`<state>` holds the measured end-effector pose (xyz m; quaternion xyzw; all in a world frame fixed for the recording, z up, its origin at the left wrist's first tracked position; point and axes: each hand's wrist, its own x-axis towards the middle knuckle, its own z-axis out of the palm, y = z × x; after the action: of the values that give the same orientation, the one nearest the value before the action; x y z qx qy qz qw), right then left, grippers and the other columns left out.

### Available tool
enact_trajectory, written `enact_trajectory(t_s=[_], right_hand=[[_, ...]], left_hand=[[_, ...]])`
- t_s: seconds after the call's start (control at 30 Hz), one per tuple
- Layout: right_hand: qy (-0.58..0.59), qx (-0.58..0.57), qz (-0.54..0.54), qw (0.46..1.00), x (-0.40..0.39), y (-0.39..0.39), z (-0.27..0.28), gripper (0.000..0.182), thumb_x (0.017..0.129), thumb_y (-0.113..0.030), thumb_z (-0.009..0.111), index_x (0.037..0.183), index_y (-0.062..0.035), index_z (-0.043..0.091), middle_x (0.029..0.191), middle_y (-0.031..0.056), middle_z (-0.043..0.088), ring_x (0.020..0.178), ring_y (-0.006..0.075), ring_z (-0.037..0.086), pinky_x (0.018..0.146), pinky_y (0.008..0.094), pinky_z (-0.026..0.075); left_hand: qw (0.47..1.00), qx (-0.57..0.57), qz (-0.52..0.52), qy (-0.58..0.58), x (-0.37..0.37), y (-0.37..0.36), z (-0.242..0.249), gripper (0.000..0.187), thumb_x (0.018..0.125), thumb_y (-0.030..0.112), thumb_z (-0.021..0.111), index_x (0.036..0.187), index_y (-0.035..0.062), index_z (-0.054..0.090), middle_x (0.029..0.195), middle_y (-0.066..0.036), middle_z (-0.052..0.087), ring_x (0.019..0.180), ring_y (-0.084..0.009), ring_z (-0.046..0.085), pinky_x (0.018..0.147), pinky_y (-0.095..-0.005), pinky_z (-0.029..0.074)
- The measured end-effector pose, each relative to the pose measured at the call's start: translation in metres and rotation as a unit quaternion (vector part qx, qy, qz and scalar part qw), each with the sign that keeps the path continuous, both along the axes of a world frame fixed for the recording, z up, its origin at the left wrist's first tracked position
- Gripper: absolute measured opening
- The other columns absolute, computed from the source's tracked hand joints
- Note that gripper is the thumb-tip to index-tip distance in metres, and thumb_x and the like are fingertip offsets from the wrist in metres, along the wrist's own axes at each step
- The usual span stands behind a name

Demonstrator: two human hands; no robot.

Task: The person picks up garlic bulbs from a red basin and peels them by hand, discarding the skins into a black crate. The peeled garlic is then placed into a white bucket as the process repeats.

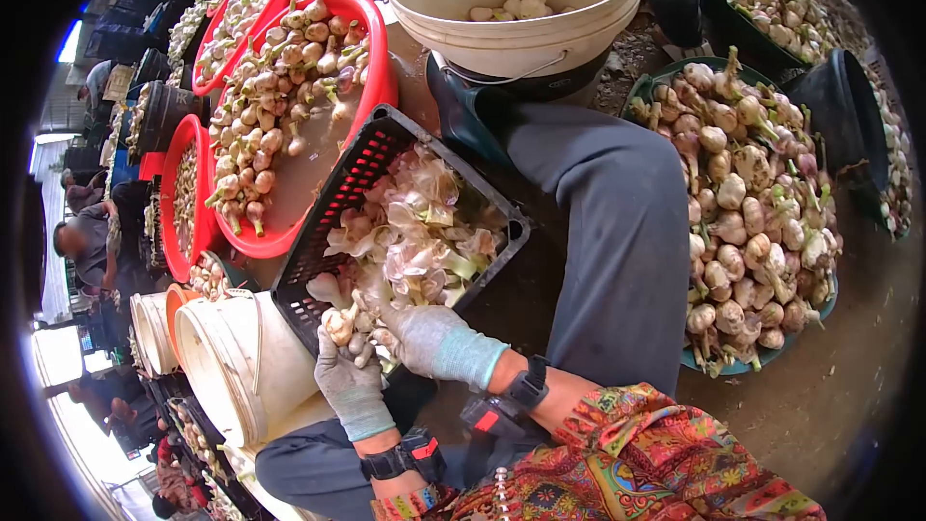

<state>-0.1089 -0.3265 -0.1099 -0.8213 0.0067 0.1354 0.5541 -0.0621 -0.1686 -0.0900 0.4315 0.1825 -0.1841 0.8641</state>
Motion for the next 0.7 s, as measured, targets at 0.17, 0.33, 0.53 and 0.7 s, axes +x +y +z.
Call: enact_trajectory(t_s=[0.17, 0.33, 0.53, 0.7], right_hand=[[-0.035, 0.005, 0.057, 0.998, -0.007, 0.013, 0.003, 0.051, 0.094, -0.03, 0.045, 0.139, -0.0082, 0.031, 0.072, 0.0201, 0.062, 0.067, 0.0386, 0.062, 0.059, 0.048, 0.049], [-0.056, -0.008, 0.045, 0.997, -0.016, 0.019, -0.003, 0.046, 0.094, -0.028, 0.045, 0.133, -0.0056, 0.035, 0.071, 0.0193, 0.062, 0.067, 0.0379, 0.062, 0.059, 0.0485, 0.049], [-0.026, 0.016, 0.036, 0.999, -0.018, 0.022, 0.001, 0.037, 0.093, -0.023, 0.046, 0.123, -0.0026, 0.042, 0.071, 0.0203, 0.062, 0.067, 0.0367, 0.062, 0.059, 0.0476, 0.048], [0.158, 0.369, -0.071, 0.913, -0.015, 0.028, -0.011, 0.028, 0.093, -0.025, 0.049, 0.109, -0.0033, 0.057, 0.081, 0.0197, 0.064, 0.079, 0.0387, 0.063, 0.07, 0.0427, 0.049]], left_hand=[[0.998, 0.039, 0.021, 0.042, -0.023, 0.008, 0.005, 0.029, 0.096, 0.024, 0.051, 0.107, -0.0028, 0.056, 0.087, -0.01, 0.062, 0.058, -0.0151, 0.053, 0.043, -0.0227, 0.039], [0.997, 0.044, 0.019, 0.063, -0.034, 0.011, 0.003, 0.029, 0.096, 0.024, 0.05, 0.106, -0.0021, 0.056, 0.087, -0.01, 0.063, 0.058, -0.0151, 0.053, 0.042, -0.0231, 0.039], [0.993, 0.108, 0.017, 0.045, -0.036, 0.014, 0.005, 0.028, 0.097, 0.026, 0.048, 0.105, 0.0, 0.058, 0.085, -0.01, 0.064, 0.057, -0.0144, 0.053, 0.04, -0.0214, 0.038], [0.99, 0.109, -0.084, 0.009, -0.029, 0.031, 0.004, 0.029, 0.092, 0.022, 0.056, 0.107, -0.003, 0.057, 0.083, -0.008, 0.063, 0.056, -0.0123, 0.053, 0.042, -0.0207, 0.038]])
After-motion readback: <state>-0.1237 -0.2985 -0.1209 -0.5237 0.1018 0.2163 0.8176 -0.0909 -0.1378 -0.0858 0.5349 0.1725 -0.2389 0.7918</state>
